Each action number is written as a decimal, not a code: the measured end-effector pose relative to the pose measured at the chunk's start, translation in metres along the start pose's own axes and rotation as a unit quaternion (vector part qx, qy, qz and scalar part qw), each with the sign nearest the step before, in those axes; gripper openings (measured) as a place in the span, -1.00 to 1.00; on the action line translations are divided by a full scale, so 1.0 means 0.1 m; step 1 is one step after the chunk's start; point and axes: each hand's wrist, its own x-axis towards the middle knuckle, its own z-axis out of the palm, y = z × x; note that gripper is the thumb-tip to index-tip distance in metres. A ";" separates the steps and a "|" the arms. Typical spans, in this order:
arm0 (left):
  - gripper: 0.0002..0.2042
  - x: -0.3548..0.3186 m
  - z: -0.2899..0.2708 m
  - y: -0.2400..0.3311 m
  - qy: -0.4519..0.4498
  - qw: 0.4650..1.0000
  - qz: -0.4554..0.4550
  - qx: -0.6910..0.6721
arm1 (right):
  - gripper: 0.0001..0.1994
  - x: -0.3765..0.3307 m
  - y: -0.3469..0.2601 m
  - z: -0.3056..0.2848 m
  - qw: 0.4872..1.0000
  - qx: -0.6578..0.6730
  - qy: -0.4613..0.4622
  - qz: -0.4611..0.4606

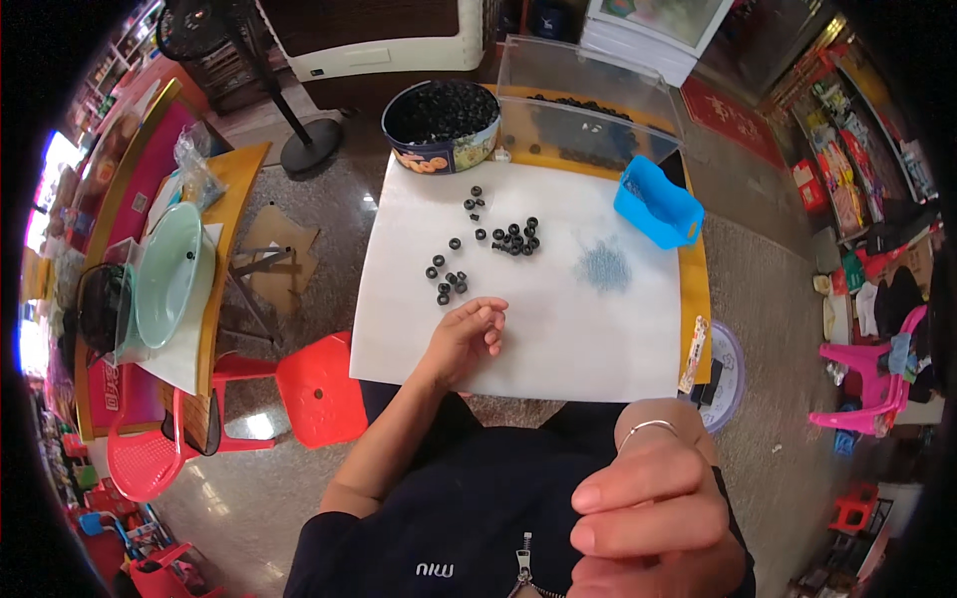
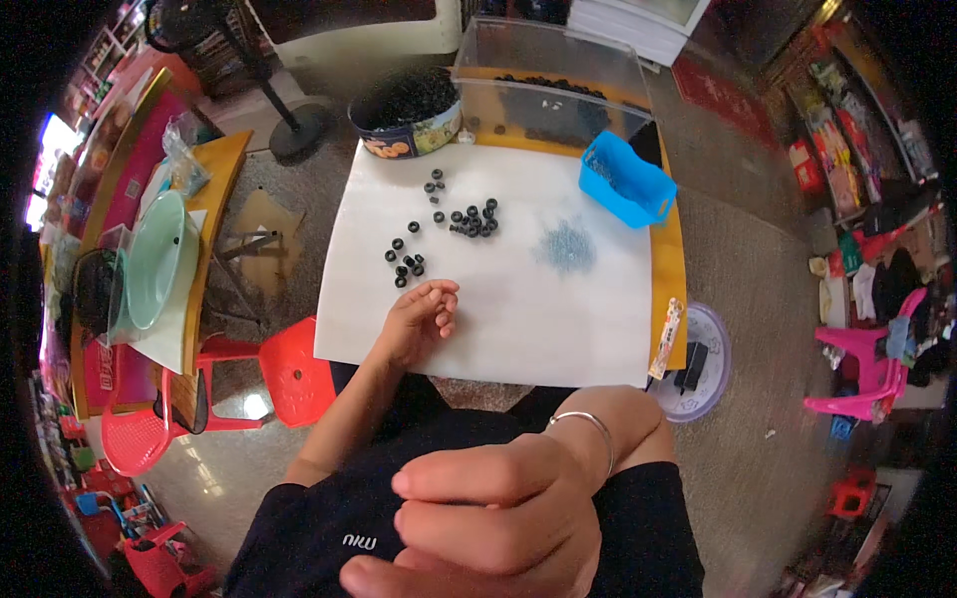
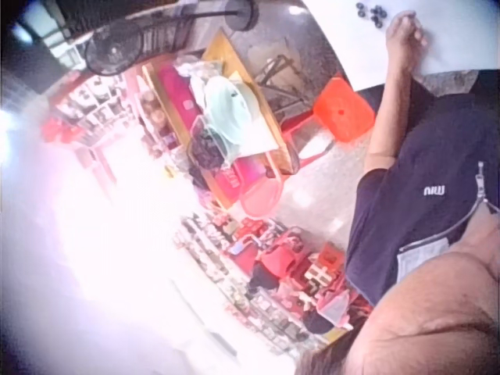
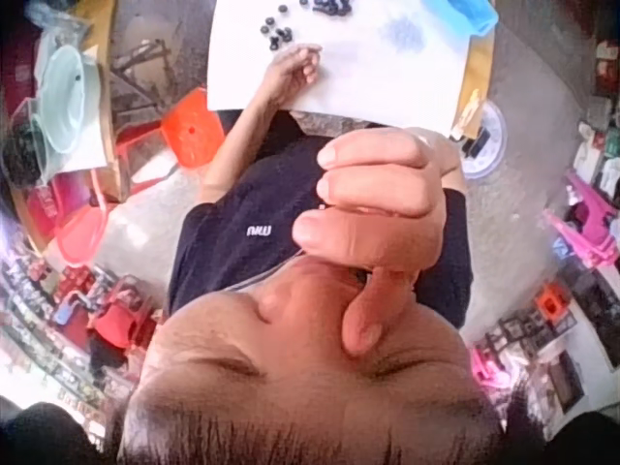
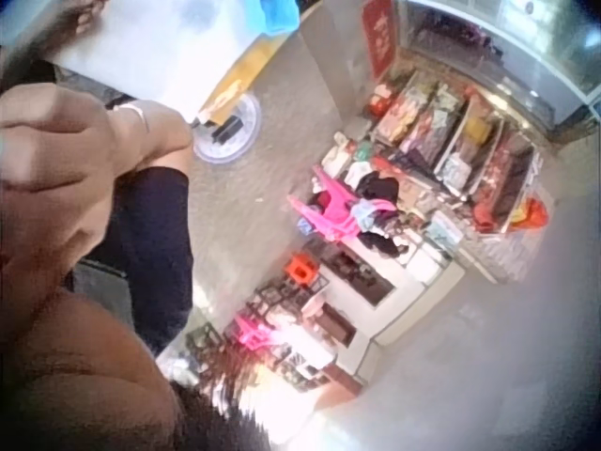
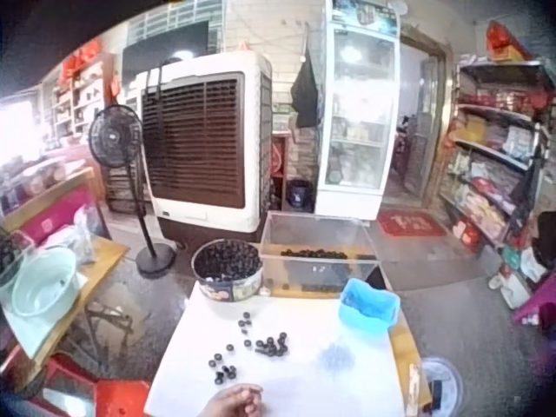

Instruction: The recorder is manually assembling black plastic beads with small blue components on a white work surface.

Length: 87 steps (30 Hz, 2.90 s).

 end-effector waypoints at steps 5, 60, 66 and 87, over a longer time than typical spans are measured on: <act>-0.74 0.01 0.04 0.02 -0.003 1.000 -0.009 -0.001 | -0.53 0.00 -0.10 -0.07 0.998 0.040 0.028 0.038; -0.68 0.04 -0.03 -0.09 0.009 0.999 0.033 0.015 | -0.78 -1.74 1.34 0.05 0.904 -0.281 -0.121 0.300; -0.75 0.02 -0.08 -0.10 0.006 1.000 0.024 0.017 | -0.72 -1.80 1.17 -0.16 0.904 -0.290 -0.117 0.291; -0.74 0.01 -0.03 -0.05 -0.011 1.000 0.015 0.020 | -0.77 -2.22 1.13 -1.01 0.779 -0.508 -0.116 0.350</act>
